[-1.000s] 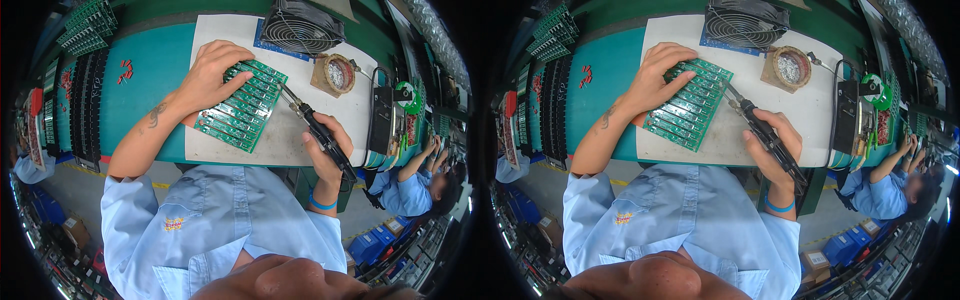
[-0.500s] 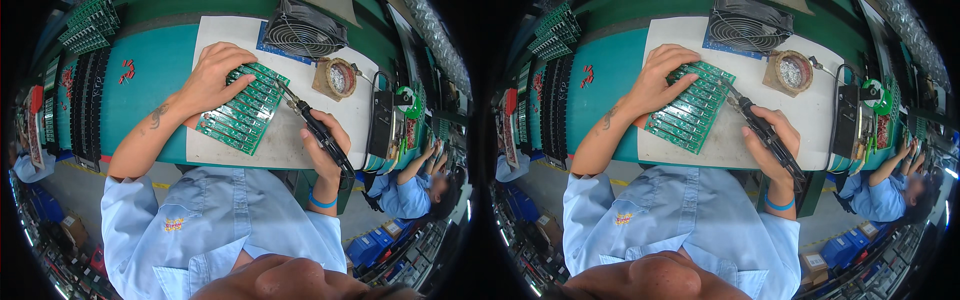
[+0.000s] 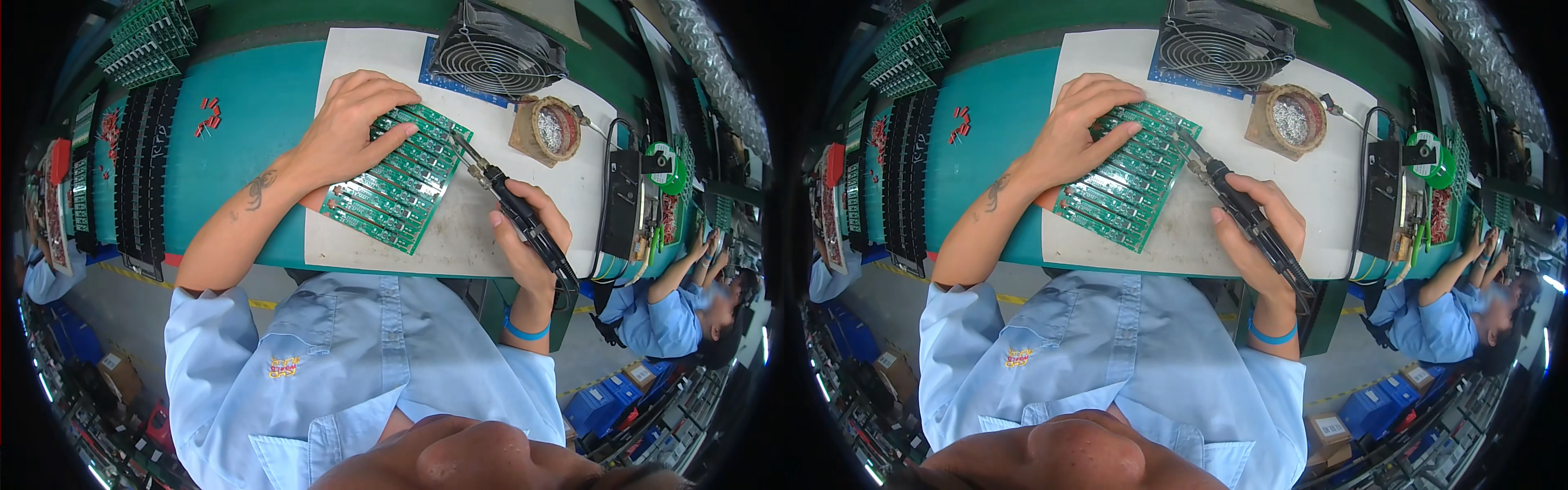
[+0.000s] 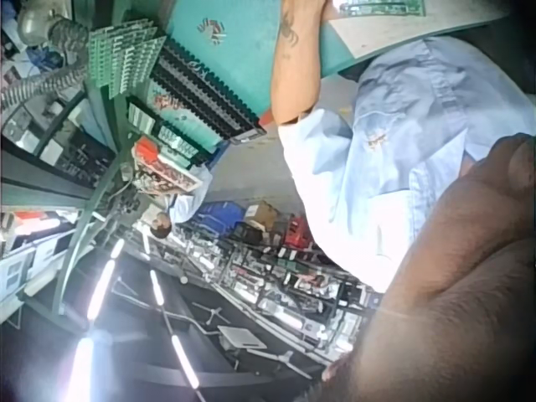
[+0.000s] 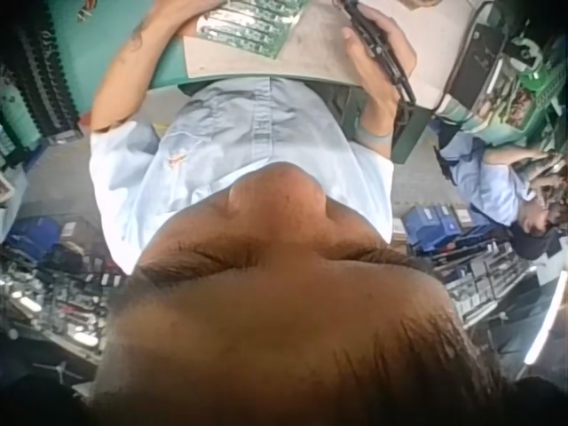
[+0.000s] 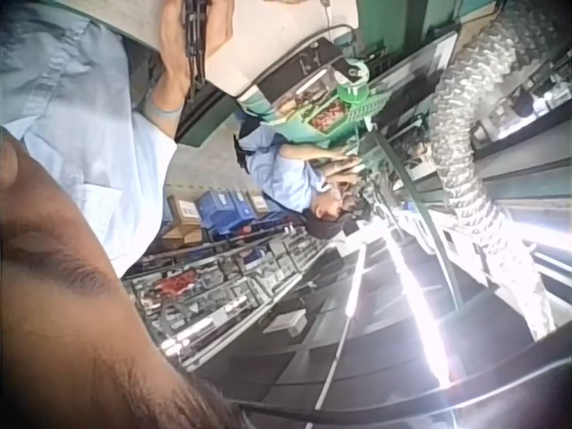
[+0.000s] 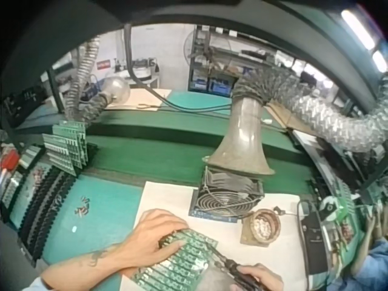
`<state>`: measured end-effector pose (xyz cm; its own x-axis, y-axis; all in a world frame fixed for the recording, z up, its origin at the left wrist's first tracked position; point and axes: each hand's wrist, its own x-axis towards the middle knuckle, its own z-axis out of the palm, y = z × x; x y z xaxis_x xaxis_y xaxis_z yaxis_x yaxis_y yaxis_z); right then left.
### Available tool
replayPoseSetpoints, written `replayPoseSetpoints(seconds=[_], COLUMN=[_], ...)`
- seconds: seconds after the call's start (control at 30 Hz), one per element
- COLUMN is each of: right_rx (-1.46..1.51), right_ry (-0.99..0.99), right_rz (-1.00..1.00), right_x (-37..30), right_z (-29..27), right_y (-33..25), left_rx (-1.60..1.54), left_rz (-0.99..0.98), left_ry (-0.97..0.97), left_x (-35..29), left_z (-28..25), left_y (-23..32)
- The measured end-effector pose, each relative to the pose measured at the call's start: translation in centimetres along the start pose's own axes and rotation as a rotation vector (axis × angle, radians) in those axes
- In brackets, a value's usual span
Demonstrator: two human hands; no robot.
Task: The person solders components onto a circuit board using a soldering iron, inserts electronic components into another circuit board by hand, and covers it with a metal plate.
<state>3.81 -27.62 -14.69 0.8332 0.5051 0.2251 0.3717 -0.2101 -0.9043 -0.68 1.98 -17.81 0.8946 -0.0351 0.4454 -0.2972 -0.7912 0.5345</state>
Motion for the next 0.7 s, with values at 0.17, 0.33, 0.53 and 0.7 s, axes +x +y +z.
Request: replayPoseSetpoints(seconds=[0.17, 0.33, 0.53, 0.7], right_rx=[-0.014, -0.074, 0.008, -0.077], right_ry=[0.047, 0.289, 0.592, 0.517], right_rz=[-0.007, -0.006, 0.095, -0.028], right_x=[-0.6, -1.2, -2.0, -1.9], right_z=[-0.8, -1.2, -1.3, -0.8], right_y=[0.2, 1.1, 4.0, 3.6], left_rx=[0.006, -0.023, 0.062, 0.253], left_rz=[0.000, -0.033, -0.082, -0.019], left_ry=[-0.003, 0.032, 0.015, -0.061], left_x=[0.1, 0.0, 0.2, 0.3], left_z=[0.1, -0.3, -0.8, -2.3], left_y=[0.0, 0.3, 0.4, 0.2])
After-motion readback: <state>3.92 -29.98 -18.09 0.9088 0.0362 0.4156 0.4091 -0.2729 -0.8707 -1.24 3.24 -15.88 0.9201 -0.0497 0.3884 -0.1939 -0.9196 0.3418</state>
